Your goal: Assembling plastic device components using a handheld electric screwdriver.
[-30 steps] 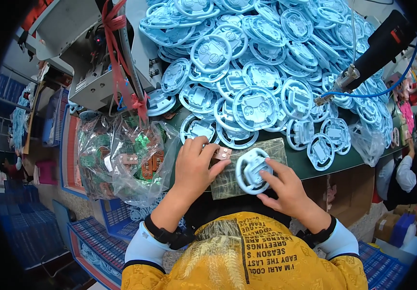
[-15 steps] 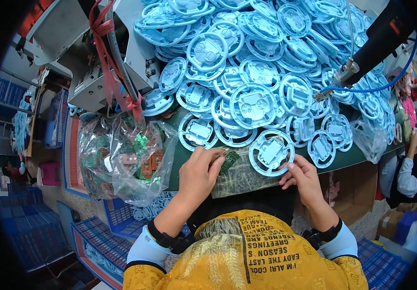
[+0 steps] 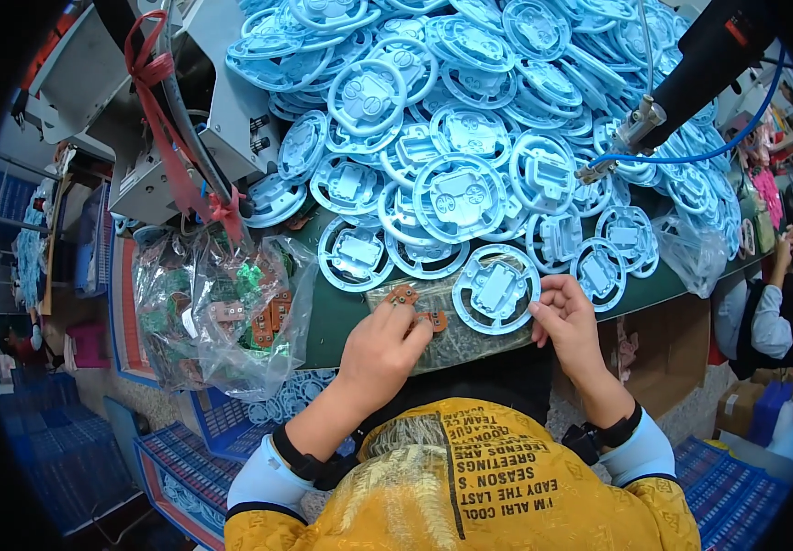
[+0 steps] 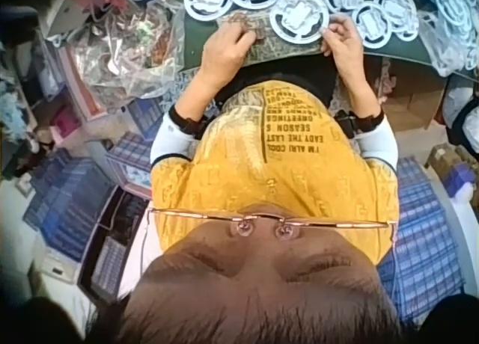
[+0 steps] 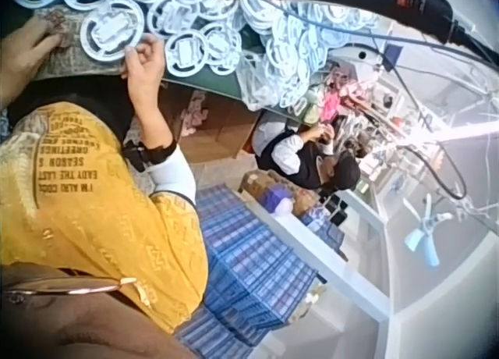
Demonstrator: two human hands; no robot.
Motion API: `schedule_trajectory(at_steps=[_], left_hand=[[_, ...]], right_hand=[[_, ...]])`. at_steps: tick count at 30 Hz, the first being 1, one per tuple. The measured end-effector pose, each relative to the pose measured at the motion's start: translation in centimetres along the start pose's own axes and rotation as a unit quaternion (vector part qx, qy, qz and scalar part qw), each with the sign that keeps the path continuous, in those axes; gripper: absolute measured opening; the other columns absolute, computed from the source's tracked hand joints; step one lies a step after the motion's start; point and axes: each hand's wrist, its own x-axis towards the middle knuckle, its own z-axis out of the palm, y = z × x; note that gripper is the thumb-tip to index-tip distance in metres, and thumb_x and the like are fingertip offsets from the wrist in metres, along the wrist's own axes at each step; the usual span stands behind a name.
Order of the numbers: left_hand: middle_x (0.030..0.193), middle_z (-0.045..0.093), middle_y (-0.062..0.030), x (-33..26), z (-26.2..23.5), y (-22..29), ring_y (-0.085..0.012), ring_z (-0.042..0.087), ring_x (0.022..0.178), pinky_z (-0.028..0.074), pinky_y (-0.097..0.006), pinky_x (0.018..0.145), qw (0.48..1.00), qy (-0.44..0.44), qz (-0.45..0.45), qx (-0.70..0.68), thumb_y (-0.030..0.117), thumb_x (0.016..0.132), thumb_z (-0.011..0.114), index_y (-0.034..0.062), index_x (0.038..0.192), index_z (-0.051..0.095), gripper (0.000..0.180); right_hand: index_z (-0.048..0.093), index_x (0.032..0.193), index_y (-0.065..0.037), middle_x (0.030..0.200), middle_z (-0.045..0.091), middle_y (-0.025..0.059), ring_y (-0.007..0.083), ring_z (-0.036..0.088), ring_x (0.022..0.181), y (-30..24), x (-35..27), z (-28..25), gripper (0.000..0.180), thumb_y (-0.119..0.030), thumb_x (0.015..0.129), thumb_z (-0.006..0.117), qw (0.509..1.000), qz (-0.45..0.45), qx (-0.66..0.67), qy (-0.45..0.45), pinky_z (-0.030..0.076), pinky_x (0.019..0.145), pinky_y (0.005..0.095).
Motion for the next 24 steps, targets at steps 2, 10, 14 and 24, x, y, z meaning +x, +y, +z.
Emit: schedule_trajectory(at_steps=[2, 10, 14, 24], left_hand=[[0.092, 0.056, -0.0096, -1.0, 0.2, -0.2, -0.0262, 0.057, 0.082, 0.049, -0.035, 0.063, 1.000, 0.003, -0.001, -0.015, 0.003, 0.074, 0.064, 0.0043, 0.094, 0.062, 0.020], [0.099, 0.060, -0.0086, -1.6, 0.2, -0.4, -0.0280, 0.056, 0.081, 0.045, -0.039, 0.068, 0.997, 0.039, -0.048, -0.043, 0.001, 0.072, 0.072, 0.0053, 0.100, 0.066, 0.029], [0.098, 0.059, -0.0076, -0.8, 0.4, -1.0, -0.0265, 0.055, 0.085, 0.043, -0.038, 0.070, 0.999, 0.020, -0.021, -0.013, 0.004, 0.074, 0.071, 0.0052, 0.096, 0.065, 0.023], [0.086, 0.058, -0.0059, -0.4, -0.3, 0.4, -0.0278, 0.054, 0.081, 0.042, -0.039, 0.068, 0.996, 0.007, -0.087, -0.021, 0.007, 0.072, 0.077, 0.0078, 0.092, 0.066, 0.023]], right_hand=[[0.049, 0.117, 0.000, 0.084, 0.061, 0.0048, 0.0083, 0.056, 0.056, 0.0, 0.0, -0.1, 0.030, -0.004, 0.090, 0.064, 1.000, 0.002, 0.006, 0.001, 0.042, 0.046, 0.0199], [0.050, 0.121, 0.001, 0.082, 0.060, 0.0041, 0.0084, 0.056, 0.056, 0.0, -0.2, 0.0, 0.034, -0.002, 0.090, 0.063, 1.000, 0.001, 0.023, -0.004, 0.042, 0.046, 0.0199], [0.049, 0.122, 0.001, 0.082, 0.059, 0.0030, 0.0077, 0.055, 0.056, -0.4, -0.3, 0.5, 0.035, -0.002, 0.090, 0.063, 1.000, 0.002, 0.009, -0.015, 0.042, 0.048, 0.0199], [0.051, 0.132, -0.004, 0.089, 0.059, 0.0066, 0.0103, 0.057, 0.059, 0.9, -1.1, 0.0, 0.049, 0.003, 0.084, 0.062, 0.962, -0.167, -0.214, 0.010, 0.045, 0.051, 0.0252]])
